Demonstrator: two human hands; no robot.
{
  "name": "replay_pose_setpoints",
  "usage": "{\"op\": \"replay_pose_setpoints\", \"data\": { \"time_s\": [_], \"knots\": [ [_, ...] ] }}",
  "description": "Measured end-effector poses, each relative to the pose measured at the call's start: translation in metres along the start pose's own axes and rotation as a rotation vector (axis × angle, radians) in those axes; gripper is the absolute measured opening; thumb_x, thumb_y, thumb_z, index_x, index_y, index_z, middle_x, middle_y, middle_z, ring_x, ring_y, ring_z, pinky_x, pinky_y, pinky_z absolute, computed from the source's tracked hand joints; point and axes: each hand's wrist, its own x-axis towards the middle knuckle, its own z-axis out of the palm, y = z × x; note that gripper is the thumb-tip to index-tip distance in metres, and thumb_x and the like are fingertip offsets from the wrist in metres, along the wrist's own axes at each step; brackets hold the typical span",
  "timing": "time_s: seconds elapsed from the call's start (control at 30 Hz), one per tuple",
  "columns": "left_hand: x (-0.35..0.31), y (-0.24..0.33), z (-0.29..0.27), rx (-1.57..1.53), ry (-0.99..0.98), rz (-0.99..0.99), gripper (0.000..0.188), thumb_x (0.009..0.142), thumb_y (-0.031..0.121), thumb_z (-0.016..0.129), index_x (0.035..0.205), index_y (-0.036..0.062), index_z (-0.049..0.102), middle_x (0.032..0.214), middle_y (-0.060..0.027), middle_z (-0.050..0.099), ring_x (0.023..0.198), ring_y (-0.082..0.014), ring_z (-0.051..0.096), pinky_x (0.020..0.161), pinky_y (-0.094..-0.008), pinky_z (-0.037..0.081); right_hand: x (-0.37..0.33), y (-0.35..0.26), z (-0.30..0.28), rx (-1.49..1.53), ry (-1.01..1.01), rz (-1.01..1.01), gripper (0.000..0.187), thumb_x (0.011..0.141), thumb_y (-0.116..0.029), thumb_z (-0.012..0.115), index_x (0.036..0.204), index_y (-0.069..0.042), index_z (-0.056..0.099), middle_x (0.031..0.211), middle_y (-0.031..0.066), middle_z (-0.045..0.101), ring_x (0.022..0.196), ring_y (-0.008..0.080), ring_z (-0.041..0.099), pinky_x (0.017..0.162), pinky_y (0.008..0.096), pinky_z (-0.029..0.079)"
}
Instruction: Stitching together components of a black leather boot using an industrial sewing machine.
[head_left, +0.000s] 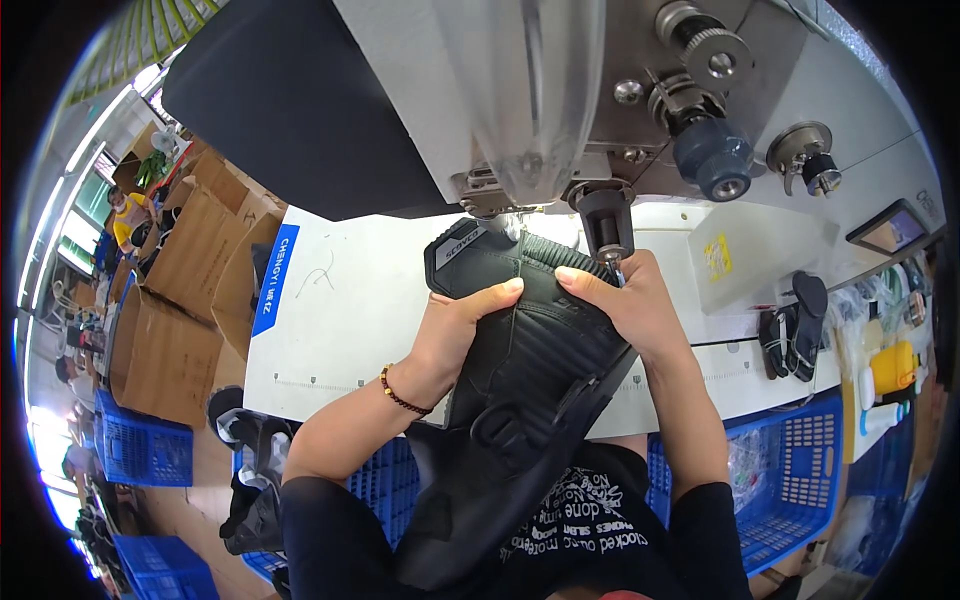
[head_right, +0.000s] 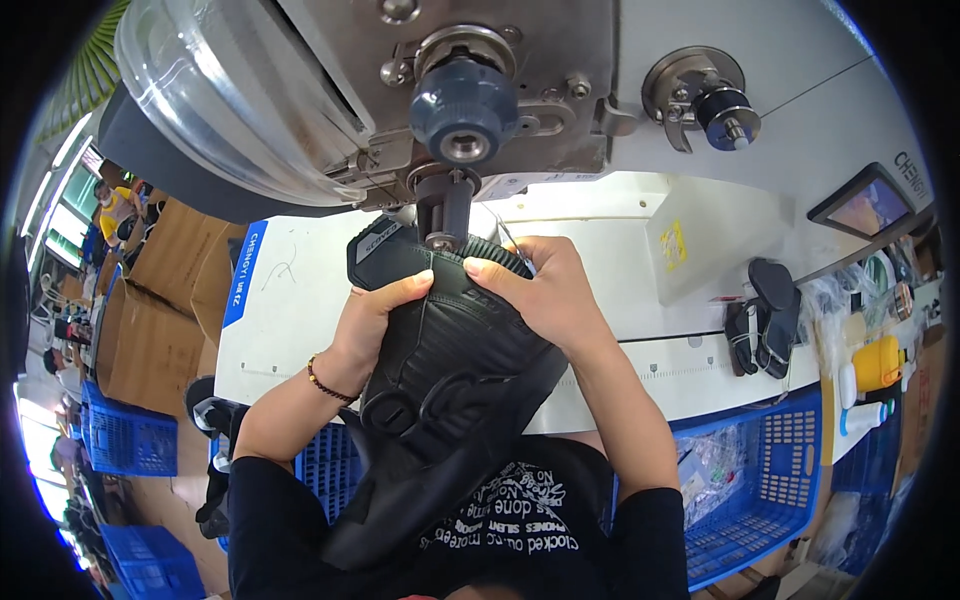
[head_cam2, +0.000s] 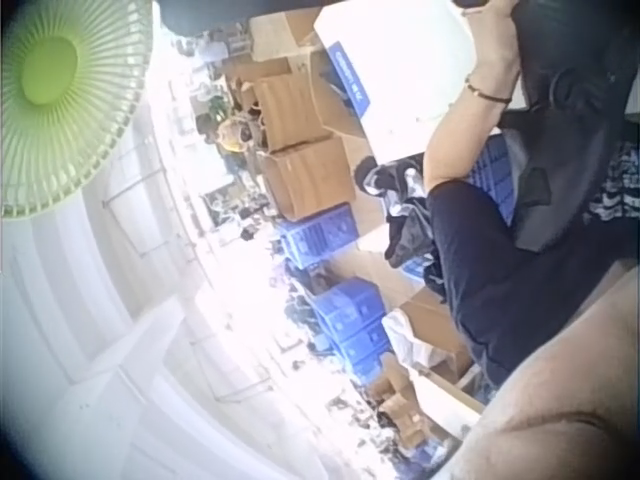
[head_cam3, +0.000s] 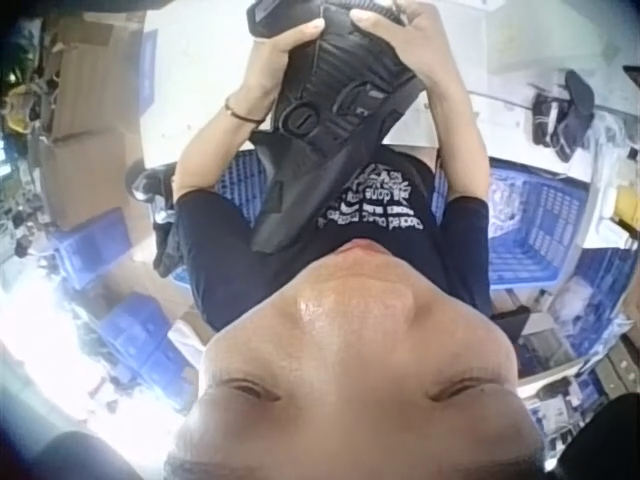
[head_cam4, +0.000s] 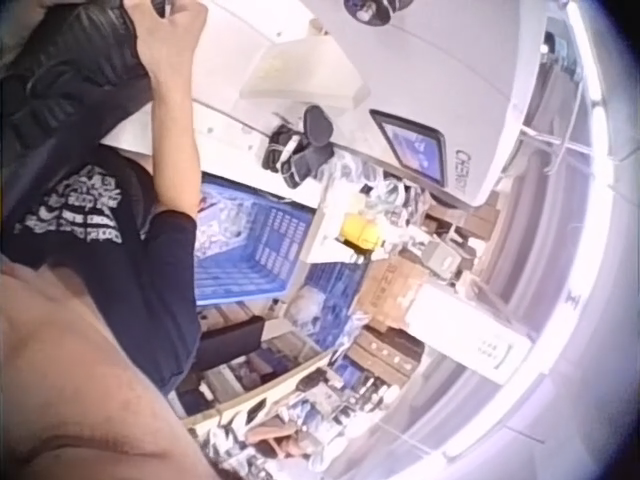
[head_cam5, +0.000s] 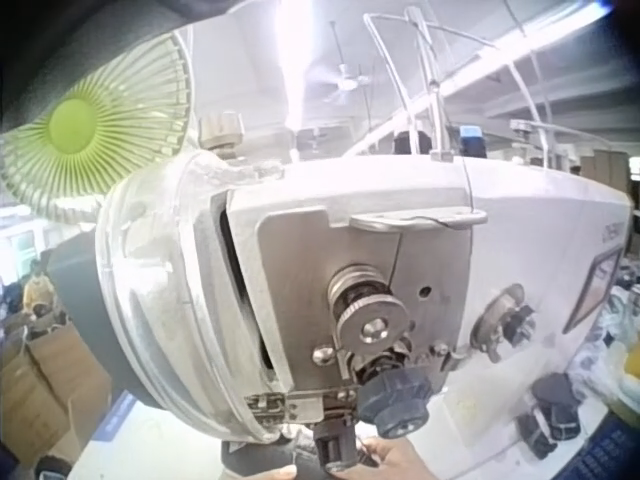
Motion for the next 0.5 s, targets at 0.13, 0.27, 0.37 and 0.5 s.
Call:
{"op": "replay_pose_setpoints", "data": {
  "time_s": [0.13,0.27,0.37,0.5],
  "knots": [
    [0.000,0.001,0.002,0.027,0.007,0.026,0.023,0.074,0.004,0.063,0.096,0.0025,0.057,0.090,-0.0042,0.061,0.081,-0.0113,0.058,0.073,-0.0247,0.048,0.001,0.001,-0.001,-0.028,0.017,0.014,0.020,0.074,-0.017,0.066,0.067,0.001,0.062,0.058,-0.0004,0.058,0.054,0.0046,0.050,0.049,0.0208,0.039],
    [-0.002,0.011,0.007,0.132,-0.026,0.060,0.023,0.075,0.005,0.063,0.097,0.0023,0.056,0.090,-0.0041,0.061,0.082,-0.0109,0.058,0.072,-0.0243,0.047,0.003,0.002,-0.002,0.010,0.016,-0.033,0.019,0.074,-0.017,0.067,0.069,0.001,0.063,0.060,0.0000,0.058,0.054,0.0046,0.050,0.050,0.0207,0.040],
    [0.000,0.010,0.008,0.148,-0.030,0.130,0.022,0.076,0.006,0.063,0.096,0.0021,0.056,0.090,-0.0043,0.061,0.081,-0.0104,0.057,0.072,-0.0242,0.047,0.006,-0.001,-0.002,0.009,0.014,-0.056,0.017,0.073,-0.016,0.067,0.071,0.001,0.063,0.062,0.0003,0.059,0.055,0.0049,0.051,0.051,0.0207,0.040],
    [-0.006,0.011,0.018,0.085,0.018,0.007,0.021,0.076,0.006,0.062,0.095,0.0022,0.056,0.089,-0.0041,0.060,0.081,-0.0100,0.057,0.072,-0.0240,0.046,0.011,-0.021,-0.013,-0.006,-0.054,0.051,0.022,0.069,-0.013,0.070,0.082,0.001,0.061,0.071,0.0018,0.059,0.063,0.0077,0.053,0.058,0.0219,0.042]
  ]
}}
